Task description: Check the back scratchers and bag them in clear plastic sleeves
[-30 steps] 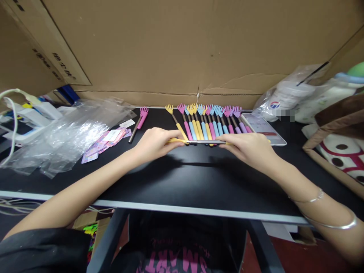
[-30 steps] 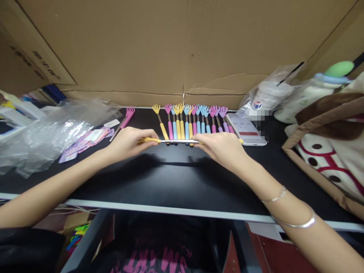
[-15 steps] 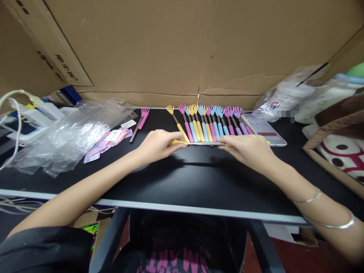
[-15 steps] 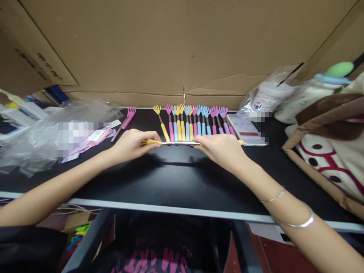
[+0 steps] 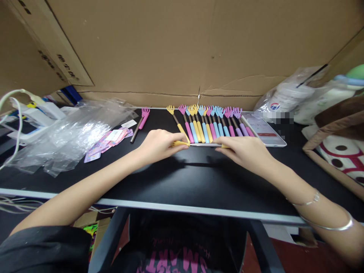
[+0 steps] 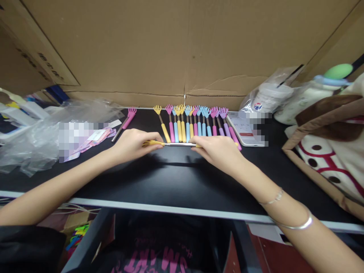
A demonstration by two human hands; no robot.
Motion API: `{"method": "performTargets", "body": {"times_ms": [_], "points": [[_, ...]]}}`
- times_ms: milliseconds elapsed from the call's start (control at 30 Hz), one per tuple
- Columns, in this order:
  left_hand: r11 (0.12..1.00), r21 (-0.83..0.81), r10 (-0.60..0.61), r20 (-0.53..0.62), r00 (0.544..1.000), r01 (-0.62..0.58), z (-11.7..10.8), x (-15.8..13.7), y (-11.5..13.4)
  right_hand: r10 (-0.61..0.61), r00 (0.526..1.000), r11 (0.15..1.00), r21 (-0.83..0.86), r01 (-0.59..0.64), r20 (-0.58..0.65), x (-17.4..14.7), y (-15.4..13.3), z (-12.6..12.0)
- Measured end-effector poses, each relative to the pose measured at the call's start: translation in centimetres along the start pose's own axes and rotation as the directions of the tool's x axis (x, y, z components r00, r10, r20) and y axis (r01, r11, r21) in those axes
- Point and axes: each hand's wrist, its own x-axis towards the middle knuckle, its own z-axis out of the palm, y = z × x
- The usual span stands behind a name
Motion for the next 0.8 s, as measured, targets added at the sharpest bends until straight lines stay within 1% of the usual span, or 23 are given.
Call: {"method": "performTargets", "body": {"times_ms": [67, 167, 300, 367, 433, 500, 567, 633, 700, 800], "points": [[0.998, -0.043, -0.034, 0.035, 0.999, 0.035, -0.4, 0.1, -0.4, 0.031, 0.999, 0.998, 0.048, -0.032, 0.028, -0.1, 0.3, -0.2], [0.972, -0.214, -0.085, 0.062, 0.994, 0.096, -1.0, 0.2, -1.6, 0.101, 0.991, 0.989, 0.101, -0.109, 0.084, -0.3, 1.0, -0.5], [0.885, -0.443, -0.155, 0.008, 0.988, 0.142, -1.5, 0.5, -3.9, 0.182, 0.972, 0.955, 0.208, -0.211, 0.148, -0.4, 1.7, -0.6], [0.842, -0.520, -0.184, -0.033, 0.982, 0.140, -1.3, 0.8, -5.1, 0.179, 0.968, 0.932, 0.284, -0.224, 0.176, -0.4, 1.6, -0.5], [0.808, -0.570, -0.212, -0.050, 0.976, 0.147, -0.9, 1.0, -6.2, 0.126, 0.968, 0.913, 0.356, -0.198, 0.215, -0.4, 1.0, -0.4], [0.790, -0.589, -0.234, -0.033, 0.972, 0.171, -0.3, 1.2, -7.1, 0.047, 0.965, 0.892, 0.424, -0.156, 0.257, -0.3, 0.1, -0.2], [0.789, -0.578, -0.256, -0.002, 0.967, 0.208, 0.4, 1.4, -7.8, -0.053, 0.954, 0.851, 0.513, -0.112, 0.295, -0.2, -0.8, -0.1], [0.814, -0.527, -0.284, 0.010, 0.959, 0.247, 1.0, 1.4, -8.4, -0.149, 0.934, 0.801, 0.593, -0.079, 0.326, -0.1, -1.6, -0.2], [0.852, -0.449, -0.300, 0.000, 0.954, 0.268, 1.6, 1.5, -8.9, -0.219, 0.911, 0.768, 0.638, -0.061, 0.350, 0.1, -2.1, -0.5], [0.892, -0.376, -0.261, 0.024, 0.965, 0.250, 2.4, 1.5, -9.2, -0.296, 0.873, 0.725, 0.686, -0.059, 0.388, 0.4, -2.5, -1.2]]}}
